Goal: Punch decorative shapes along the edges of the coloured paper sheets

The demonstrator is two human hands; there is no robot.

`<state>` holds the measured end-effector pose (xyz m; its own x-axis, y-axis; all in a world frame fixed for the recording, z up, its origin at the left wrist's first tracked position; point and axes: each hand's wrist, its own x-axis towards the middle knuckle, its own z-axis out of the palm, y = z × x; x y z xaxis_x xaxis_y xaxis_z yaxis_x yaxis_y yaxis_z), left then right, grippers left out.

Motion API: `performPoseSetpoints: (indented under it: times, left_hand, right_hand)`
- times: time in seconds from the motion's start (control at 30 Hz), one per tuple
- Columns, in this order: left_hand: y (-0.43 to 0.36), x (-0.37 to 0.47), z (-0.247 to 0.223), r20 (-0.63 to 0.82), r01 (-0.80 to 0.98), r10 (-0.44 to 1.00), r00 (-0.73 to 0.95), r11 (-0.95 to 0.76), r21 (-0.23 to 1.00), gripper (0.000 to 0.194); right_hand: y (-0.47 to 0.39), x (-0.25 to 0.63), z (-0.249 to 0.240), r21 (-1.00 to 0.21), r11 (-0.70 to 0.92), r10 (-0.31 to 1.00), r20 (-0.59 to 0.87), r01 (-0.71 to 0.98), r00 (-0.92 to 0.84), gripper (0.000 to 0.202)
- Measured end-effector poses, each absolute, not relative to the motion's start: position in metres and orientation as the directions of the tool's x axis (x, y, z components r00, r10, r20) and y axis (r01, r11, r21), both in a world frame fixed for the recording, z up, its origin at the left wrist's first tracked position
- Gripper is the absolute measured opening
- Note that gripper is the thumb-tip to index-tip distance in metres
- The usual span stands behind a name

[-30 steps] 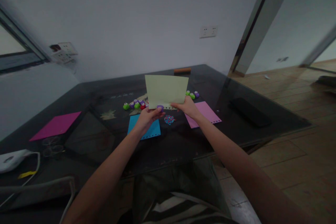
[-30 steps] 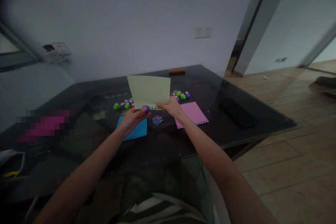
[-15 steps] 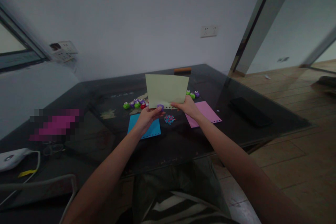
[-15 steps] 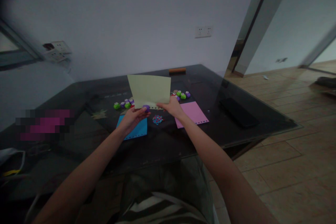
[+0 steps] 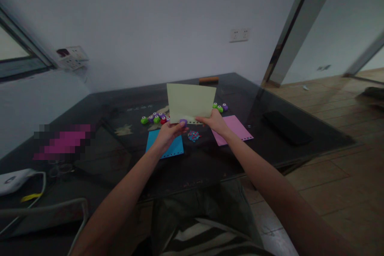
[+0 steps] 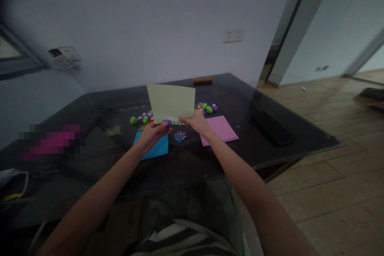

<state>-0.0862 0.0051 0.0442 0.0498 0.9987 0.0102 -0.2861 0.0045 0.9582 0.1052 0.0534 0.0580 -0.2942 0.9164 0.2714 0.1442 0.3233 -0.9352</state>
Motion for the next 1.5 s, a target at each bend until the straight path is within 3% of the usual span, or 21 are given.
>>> performPoseSetpoints:
  times: [1.5]
  left_hand:
    - [0.0023, -0.0819, 0.0460, 0.025, -0.234, 1.000, -0.006, -0.026, 0.972, 0.028]
  right_hand:
    - [0.0519, 0.1043, 0.0583, -0.930, 0.331, 0.916, 0.275, 0.162, -0.292, 0.030]
